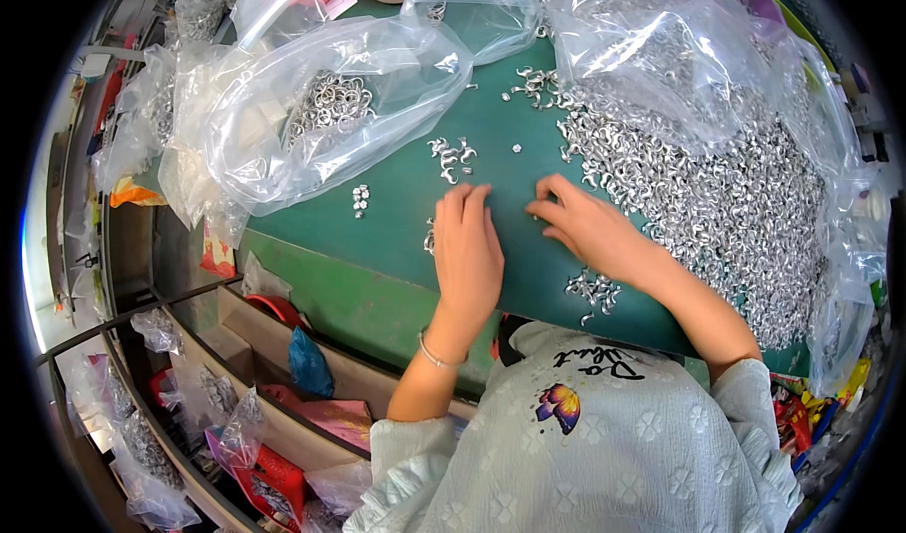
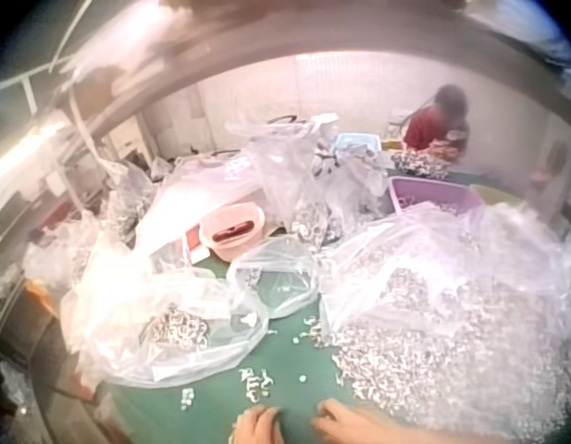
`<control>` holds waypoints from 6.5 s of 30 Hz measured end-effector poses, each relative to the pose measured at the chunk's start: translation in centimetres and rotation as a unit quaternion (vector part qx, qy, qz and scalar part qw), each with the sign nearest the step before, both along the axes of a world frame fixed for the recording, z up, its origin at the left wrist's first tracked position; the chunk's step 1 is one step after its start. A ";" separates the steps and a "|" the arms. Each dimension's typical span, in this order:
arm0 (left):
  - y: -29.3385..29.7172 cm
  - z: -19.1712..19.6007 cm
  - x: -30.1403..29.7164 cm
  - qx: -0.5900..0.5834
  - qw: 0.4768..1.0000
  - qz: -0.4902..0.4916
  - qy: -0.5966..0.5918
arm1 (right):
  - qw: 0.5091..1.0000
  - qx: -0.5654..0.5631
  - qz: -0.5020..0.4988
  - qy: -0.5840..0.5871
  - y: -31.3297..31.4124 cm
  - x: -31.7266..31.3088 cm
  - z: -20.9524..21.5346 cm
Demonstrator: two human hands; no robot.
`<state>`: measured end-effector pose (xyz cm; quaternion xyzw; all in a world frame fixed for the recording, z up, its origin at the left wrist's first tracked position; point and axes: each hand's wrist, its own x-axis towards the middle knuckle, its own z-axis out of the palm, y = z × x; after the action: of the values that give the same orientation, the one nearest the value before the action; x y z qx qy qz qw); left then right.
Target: The person sorts through small silver-colored metal components on a green work surface by hand, separating specific pieces from a large pile and grouping them together.
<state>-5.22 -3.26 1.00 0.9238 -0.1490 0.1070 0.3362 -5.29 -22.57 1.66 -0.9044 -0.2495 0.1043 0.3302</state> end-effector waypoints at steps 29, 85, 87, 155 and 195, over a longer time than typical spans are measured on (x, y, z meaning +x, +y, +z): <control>5.3 1.4 0.2 -0.068 0.989 0.131 -0.006 | 0.989 0.107 -0.079 -0.071 5.8 5.9 -1.4; 5.4 -1.2 -2.3 -0.213 0.962 0.168 -0.041 | 0.986 0.162 -0.025 0.009 7.3 2.2 -0.9; 4.5 -0.2 -2.5 -0.240 0.958 0.154 -0.028 | 0.984 0.165 -0.066 0.031 5.9 2.3 -0.3; 1.1 -3.2 16.1 0.215 0.973 0.022 -0.083 | 0.949 -0.099 -0.272 -0.121 -6.8 0.0 2.6; 5.5 -2.5 17.7 0.053 0.992 -0.071 0.092 | 0.581 0.703 -0.347 0.219 -12.8 -11.2 2.2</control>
<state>12.50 2.22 -1.47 0.9333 -0.1884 -0.0110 0.3056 -16.50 -35.42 3.90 -0.3565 0.1679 -0.0311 0.9185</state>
